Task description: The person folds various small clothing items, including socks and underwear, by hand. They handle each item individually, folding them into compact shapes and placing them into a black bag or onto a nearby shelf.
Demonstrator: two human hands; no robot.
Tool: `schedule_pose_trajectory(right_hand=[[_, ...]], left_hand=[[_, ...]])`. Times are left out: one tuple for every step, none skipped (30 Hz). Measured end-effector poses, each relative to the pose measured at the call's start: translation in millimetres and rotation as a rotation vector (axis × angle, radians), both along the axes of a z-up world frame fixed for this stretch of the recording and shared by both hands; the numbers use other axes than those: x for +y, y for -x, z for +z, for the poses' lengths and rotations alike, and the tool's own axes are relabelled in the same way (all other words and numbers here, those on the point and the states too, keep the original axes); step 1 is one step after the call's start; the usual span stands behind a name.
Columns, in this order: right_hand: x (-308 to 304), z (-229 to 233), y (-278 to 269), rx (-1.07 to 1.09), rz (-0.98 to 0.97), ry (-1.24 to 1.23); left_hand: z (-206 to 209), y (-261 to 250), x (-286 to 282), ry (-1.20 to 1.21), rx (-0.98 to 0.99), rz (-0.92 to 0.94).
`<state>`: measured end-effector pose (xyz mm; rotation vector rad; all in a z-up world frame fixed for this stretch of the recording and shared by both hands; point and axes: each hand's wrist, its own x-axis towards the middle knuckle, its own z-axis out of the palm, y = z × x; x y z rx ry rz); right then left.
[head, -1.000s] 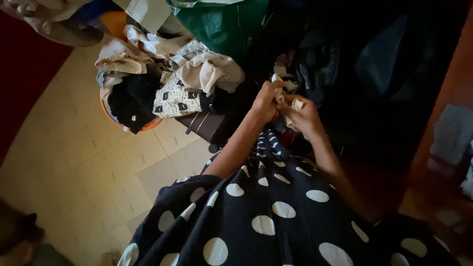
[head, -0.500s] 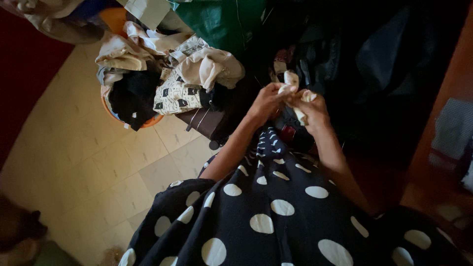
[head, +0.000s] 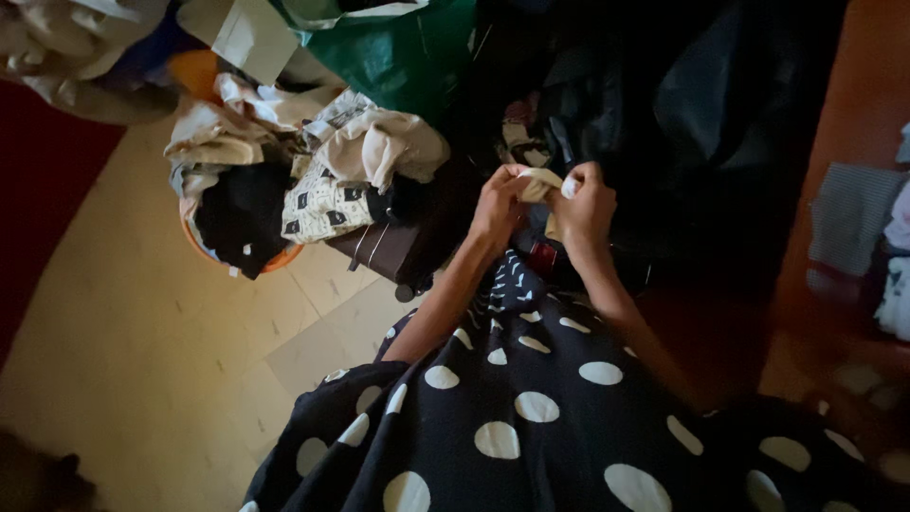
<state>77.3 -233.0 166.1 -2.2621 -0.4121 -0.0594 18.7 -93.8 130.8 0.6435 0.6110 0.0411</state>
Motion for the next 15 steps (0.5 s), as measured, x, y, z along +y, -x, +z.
schedule_pose_trajectory(right_hand=[[-2.8, -4.8, -2.4, 0.002, -0.027, 0.025], [-6.4, -11.7, -4.2, 0.004, -0.054, 0.050], [-13.4, -20.3, -5.8, -0.005, -0.053, 0.077], [-22.7, -30.7, -8.6, -0.015, -0.051, 0.103], [-30.6, -43.6, -9.7, -0.025, -0.049, 0.129], [-35.4, -58.4, -7.8, 0.020, -0.093, 0.079], [-40.4, -73.9, -1.5, 0.065, -0.136, 0.029], [-43.2, -89.7, 0.6, 0.111, -0.175, -0.022], [-43.2, -105.9, -1.2, 0.301, -0.296, -0.334], [-42.5, -122.4, -1.6, 0.494, -0.412, -0.648], [-41.3, -138.4, -4.7, 0.688, -0.520, -0.964], [-46.3, -151.4, -11.4, 0.869, -0.216, -1.310], [-55.6, -160.6, -22.3, 1.030, 0.129, -1.633], [-63.0, -167.7, -27.1, 1.166, 0.509, -1.929], [-60.6, -173.5, -31.0, 1.130, 0.178, -1.832]], left_hand=[[-1.7, -2.3, -3.3, -0.129, -0.074, -0.037], [-1.5, -3.6, -5.9, -0.258, -0.150, -0.074], [0.8, -4.8, -7.8, -0.387, -0.227, -0.111], [4.8, -5.8, -10.5, -0.671, -0.248, -0.107], [10.0, -3.8, -15.3, -0.956, -0.267, -0.099], [15.4, -3.0, -17.9, -1.244, -0.284, -0.080], [20.0, -3.1, -21.3, -1.344, -0.200, -0.147], [23.5, -4.2, -26.1, -1.442, -0.110, -0.211], [26.0, -5.4, -28.5, -1.538, -0.018, -0.275], [28.0, -4.6, -29.5, -1.567, -0.035, -0.285], [30.4, -4.4, -30.2, -1.596, -0.052, -0.295], [33.5, -4.5, -30.1, -1.624, -0.069, -0.310], [37.6, -8.2, -33.5, -1.529, -0.045, -0.341], [42.4, -10.9, -42.6, -1.430, -0.022, -0.377], [47.2, -12.3, -48.3, -1.330, 0.000, -0.412]])
